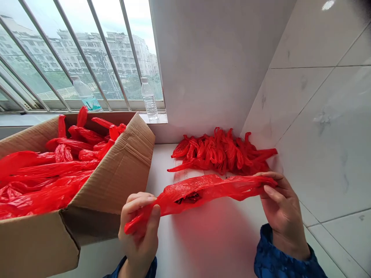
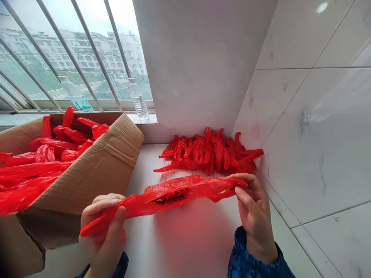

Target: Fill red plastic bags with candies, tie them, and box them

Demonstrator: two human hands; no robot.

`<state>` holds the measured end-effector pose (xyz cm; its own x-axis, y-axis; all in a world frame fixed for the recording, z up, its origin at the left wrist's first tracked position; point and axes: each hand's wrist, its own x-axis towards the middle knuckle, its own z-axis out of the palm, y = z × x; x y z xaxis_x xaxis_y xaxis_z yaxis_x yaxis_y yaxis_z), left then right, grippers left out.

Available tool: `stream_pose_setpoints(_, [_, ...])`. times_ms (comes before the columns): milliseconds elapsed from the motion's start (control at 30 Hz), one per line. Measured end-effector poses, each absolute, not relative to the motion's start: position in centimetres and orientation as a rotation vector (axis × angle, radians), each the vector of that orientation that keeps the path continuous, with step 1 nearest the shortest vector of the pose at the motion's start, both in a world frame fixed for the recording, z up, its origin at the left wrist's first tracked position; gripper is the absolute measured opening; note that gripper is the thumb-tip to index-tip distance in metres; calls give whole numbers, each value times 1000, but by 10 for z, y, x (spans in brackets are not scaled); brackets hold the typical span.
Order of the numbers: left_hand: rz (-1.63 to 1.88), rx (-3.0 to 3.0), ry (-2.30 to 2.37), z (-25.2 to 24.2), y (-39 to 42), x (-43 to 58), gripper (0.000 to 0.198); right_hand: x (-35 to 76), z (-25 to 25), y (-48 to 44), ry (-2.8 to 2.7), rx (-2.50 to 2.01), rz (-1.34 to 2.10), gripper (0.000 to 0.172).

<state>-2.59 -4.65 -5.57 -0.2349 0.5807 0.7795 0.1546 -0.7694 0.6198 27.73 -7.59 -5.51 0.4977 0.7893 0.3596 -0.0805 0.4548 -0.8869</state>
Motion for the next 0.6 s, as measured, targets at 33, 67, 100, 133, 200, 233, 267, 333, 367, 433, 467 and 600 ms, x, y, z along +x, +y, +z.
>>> stream_pose_setpoints(33, [2080, 1755, 876, -54, -49, -26, 18, 276, -53, -78, -890, -967, 606, 18])
stream_pose_setpoints(67, [2069, 1769, 876, -54, -52, -27, 19, 275, -52, -80, -884, -985, 583, 16])
stream_pose_setpoints(100, [2053, 1770, 890, -53, -55, -27, 19, 274, -51, -82, -881, -1000, 569, 16])
stream_pose_setpoints(133, [2042, 1755, 924, -53, -58, -27, 18, 273, -50, -84, -884, -1010, 561, 15])
stream_pose_setpoints(200, [2048, 1702, 1069, -53, -63, -26, 15, 272, -50, -88, -911, -1020, 557, 15])
stream_pose_setpoints(233, [2053, 1677, 1162, -52, -65, -25, 13, 273, -51, -88, -926, -1022, 553, 15])
stream_pose_setpoints(267, [2054, 1651, 1251, -50, -66, -24, 11, 273, -51, -89, -939, -1027, 547, 16])
stream_pose_setpoints(333, [2018, 1616, 1354, -47, -67, -23, 9, 274, -50, -89, -956, -1046, 522, 18])
stream_pose_setpoints(367, [1998, 1608, 1356, -45, -68, -22, 9, 274, -49, -89, -963, -1051, 499, 19])
stream_pose_setpoints(433, [1961, 1607, 1309, -41, -68, -22, 10, 270, -46, -89, -972, -1042, 417, 21])
stream_pose_setpoints(467, [1949, 1607, 1278, -40, -69, -22, 11, 266, -44, -91, -969, -1038, 347, 21])
stream_pose_setpoints(600, [1925, 1556, 1201, -39, -71, -21, 14, 237, -37, -113, -902, -939, -113, 15])
